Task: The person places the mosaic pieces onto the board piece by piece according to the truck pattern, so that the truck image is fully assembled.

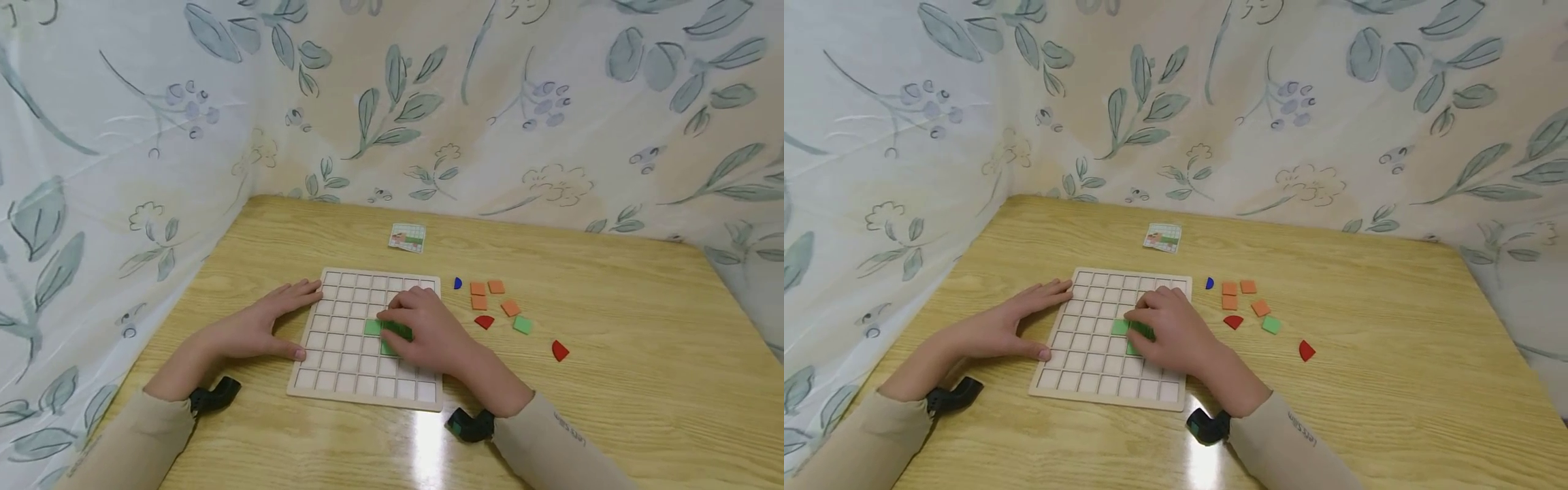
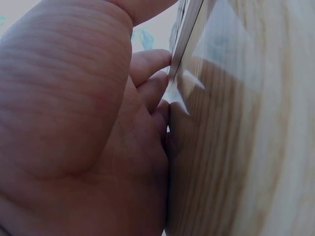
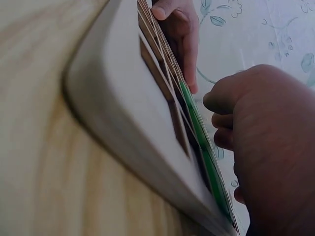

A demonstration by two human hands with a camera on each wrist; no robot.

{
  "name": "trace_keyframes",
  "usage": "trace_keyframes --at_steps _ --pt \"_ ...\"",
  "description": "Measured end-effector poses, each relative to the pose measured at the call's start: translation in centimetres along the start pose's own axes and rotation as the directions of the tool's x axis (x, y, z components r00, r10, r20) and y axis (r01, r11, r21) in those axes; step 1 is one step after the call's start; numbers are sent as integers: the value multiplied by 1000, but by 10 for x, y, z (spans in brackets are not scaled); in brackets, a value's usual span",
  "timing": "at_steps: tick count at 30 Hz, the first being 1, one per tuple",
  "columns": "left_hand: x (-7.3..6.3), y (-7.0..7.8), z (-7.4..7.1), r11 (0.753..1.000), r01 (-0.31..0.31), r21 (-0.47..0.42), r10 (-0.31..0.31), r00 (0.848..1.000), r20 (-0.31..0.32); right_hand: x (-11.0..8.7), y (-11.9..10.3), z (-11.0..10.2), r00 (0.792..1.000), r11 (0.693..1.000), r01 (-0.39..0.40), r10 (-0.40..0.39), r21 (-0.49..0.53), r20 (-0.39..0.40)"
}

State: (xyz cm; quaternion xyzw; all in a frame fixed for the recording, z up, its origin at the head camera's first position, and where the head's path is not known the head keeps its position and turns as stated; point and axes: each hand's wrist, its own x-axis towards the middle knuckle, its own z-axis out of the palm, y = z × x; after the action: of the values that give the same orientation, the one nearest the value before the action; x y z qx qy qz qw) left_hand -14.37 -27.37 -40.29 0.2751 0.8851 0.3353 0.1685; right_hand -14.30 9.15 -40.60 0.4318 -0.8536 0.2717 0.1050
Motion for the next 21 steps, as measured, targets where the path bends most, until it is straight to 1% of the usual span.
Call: trace_keyframes --at_steps 8,14,21 --pt "-3 4 -2 1000 10 -1 -10 1000 1 -14 3 -9 999 999 -27 26 -28 -29" --pt "-3 4 -2 1000 8 -4 -8 1000 -3 -28 9 -21 996 997 -67 65 -36 -53" --pt "-1 4 -2 1000 11 0 -11 1000 1 -50 22 -33 990 994 -80 71 -76 -119"
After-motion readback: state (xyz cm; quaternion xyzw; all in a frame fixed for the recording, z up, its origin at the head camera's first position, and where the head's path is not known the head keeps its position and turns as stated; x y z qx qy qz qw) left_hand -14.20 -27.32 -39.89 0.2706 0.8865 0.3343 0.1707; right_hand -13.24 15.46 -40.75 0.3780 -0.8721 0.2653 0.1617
